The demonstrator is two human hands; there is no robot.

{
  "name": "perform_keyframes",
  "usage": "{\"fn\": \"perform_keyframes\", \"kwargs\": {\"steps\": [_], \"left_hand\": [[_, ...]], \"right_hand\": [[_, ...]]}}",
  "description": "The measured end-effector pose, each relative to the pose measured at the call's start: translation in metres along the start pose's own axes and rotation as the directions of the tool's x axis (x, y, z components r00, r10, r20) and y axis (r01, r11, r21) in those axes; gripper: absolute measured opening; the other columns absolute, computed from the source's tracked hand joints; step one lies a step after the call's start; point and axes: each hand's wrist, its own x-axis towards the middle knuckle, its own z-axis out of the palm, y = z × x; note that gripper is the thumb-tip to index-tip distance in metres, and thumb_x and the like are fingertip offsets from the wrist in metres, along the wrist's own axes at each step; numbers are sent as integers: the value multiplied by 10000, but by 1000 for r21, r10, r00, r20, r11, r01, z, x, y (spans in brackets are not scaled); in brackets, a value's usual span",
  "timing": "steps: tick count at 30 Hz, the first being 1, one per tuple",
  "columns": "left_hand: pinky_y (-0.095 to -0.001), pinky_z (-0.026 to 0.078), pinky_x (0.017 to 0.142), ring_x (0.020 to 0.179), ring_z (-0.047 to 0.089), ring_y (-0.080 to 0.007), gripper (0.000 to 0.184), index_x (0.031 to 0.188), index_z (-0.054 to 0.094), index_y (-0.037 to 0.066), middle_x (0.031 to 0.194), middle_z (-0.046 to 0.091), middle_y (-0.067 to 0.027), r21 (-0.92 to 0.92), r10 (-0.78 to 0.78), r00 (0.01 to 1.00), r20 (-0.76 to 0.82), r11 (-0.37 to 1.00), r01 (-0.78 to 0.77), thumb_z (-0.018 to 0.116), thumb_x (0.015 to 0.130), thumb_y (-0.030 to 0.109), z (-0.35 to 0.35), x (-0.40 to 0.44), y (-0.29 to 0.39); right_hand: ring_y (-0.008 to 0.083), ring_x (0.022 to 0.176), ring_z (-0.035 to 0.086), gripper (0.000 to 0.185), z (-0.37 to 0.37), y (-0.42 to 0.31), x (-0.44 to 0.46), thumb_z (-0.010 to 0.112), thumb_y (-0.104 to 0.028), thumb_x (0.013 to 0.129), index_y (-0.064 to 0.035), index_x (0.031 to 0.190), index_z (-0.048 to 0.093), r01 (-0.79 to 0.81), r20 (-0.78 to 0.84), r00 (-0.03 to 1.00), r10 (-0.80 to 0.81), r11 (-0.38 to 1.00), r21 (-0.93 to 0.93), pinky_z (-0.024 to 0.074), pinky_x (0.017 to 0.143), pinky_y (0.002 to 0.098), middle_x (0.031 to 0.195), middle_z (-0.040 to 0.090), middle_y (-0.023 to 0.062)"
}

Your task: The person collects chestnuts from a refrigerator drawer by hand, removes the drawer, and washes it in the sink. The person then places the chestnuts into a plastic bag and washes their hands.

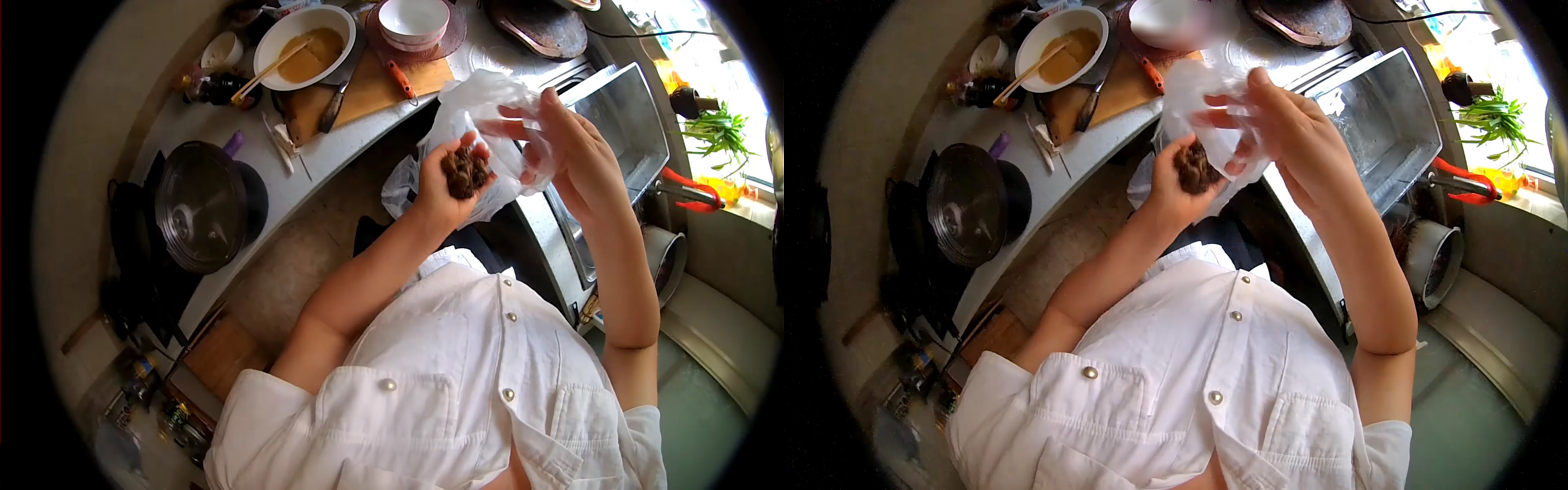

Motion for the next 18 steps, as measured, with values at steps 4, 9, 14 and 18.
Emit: {"fn": "perform_keyframes", "kwargs": {"steps": [4,9,14,18], "left_hand": [[-425,436,908,925,572,-202,183,994,586,127,966,597,-62,-71,11,999,49,997,-7,557,833,210,-23,45,13],[-459,434,908,890,566,-181,174,994,586,120,894,590,-33,146,136,991,-14,980,-132,540,846,198,-46,64,18],[-490,422,913,865,554,-168,170,994,588,129,883,585,-13,221,201,977,-76,958,-180,519,867,218,-60,66,16],[-515,417,923,920,550,-195,198,1002,582,139,977,574,-18,211,221,967,-126,959,-191,493,900,283,-63,65,17]], "right_hand": [[157,607,627,522,-13,-4,-12,470,-418,946,75,1085,567,16,-32,999,-12,993,116,519,546,241,1024,647,208],[153,598,631,491,-14,-9,-25,464,-399,952,72,1048,563,93,-104,992,-76,981,168,505,490,223,1027,636,243],[207,762,667,456,-13,-12,-33,452,-362,963,73,1051,556,139,-117,986,-117,971,194,506,493,232,1024,632,243],[253,967,645,427,-15,-11,-35,444,-344,970,57,1068,553,164,-133,982,-137,961,224,503,503,237,1045,630,203]]}}
